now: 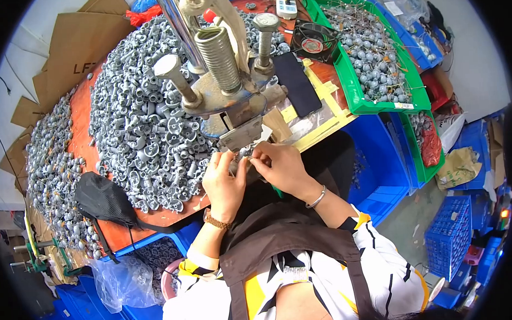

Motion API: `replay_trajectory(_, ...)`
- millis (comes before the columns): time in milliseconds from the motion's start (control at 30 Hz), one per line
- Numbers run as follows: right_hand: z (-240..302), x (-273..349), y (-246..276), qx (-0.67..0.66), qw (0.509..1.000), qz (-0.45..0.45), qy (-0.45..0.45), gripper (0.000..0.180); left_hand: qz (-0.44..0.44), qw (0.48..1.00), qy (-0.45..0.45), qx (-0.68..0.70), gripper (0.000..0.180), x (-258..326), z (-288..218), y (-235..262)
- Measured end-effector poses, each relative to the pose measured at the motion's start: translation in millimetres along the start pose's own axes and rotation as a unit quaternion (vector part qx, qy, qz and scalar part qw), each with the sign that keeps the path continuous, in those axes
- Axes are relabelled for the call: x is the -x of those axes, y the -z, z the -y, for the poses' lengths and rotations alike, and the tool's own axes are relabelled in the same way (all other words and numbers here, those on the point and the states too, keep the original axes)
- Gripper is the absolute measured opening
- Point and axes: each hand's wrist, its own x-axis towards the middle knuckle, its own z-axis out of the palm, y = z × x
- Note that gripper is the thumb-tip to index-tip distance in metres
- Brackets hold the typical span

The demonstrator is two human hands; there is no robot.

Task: Using a manual press machine to assemble small metal eyelets onto plastic components.

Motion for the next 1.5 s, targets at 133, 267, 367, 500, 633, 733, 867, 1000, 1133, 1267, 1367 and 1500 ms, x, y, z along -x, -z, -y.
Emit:
replay_trajectory(133, -1, -16, 32, 0.021, 1.0, -0.016, 0.003, 0.012, 0.023, 0.998, 0.017, 0.053, 0.021, -5, 3, 5)
replay_trajectory(267, -9, -91, 69, -0.218, 0.973, -0.069, -0.008, 0.016, 0.024, 0.997, 0.032, 0.065, 0.019, -8, 4, 4)
replay_trajectory(367, 2, -153, 75, -0.464, 0.886, 0.016, 0.02, 0.032, 0.021, 0.997, 0.023, 0.077, 0.02, -9, 3, 5)
replay_trajectory(500, 52, -178, 100, -0.281, 0.951, 0.016, 0.13, 0.037, 0.063, 0.996, 0.029, 0.053, 0.018, -13, -4, 3)
replay_trajectory(633, 105, -105, 105, -0.295, 0.921, -0.154, 0.201, 0.035, 0.026, 0.999, 0.022, 0.018, 0.019, -6, 4, 11)
replay_trajectory(733, 51, -10, 101, -0.085, 0.939, -0.143, 0.302, 0.019, 0.031, 0.999, 0.016, 0.024, 0.018, -8, 0, 8)
replay_trajectory(867, 32, 27, 102, -0.104, 0.924, -0.097, 0.354, 0.025, 0.057, 0.998, 0.009, 0.019, 0.018, -10, -3, 7)
replay_trajectory(1000, 65, -17, 119, -0.208, 0.892, -0.218, 0.338, 0.023, 0.065, 0.998, -0.022, -0.016, 0.033, -7, -2, 15)
replay_trajectory(1133, 31, -22, 83, -0.163, 0.947, -0.259, 0.098, 0.005, 0.1, 0.993, 0.001, -0.065, 0.051, 5, -4, 31)
replay_trajectory(1267, -6, 3, 12, -0.054, 0.998, 0.0, -0.012, 0.034, 0.088, 0.995, 0.007, -0.043, 0.042, 9, -3, 57)
replay_trajectory(1367, -10, 6, -4, -0.124, 0.992, 0.005, -0.033, 0.019, 0.044, 0.999, -0.014, -0.027, 0.036, -9, 7, 69)
replay_trajectory(1500, -6, 19, 31, -0.267, 0.959, -0.015, -0.09, 0.008, -0.095, 0.984, -0.073, -0.131, 0.036, -45, 36, 72)
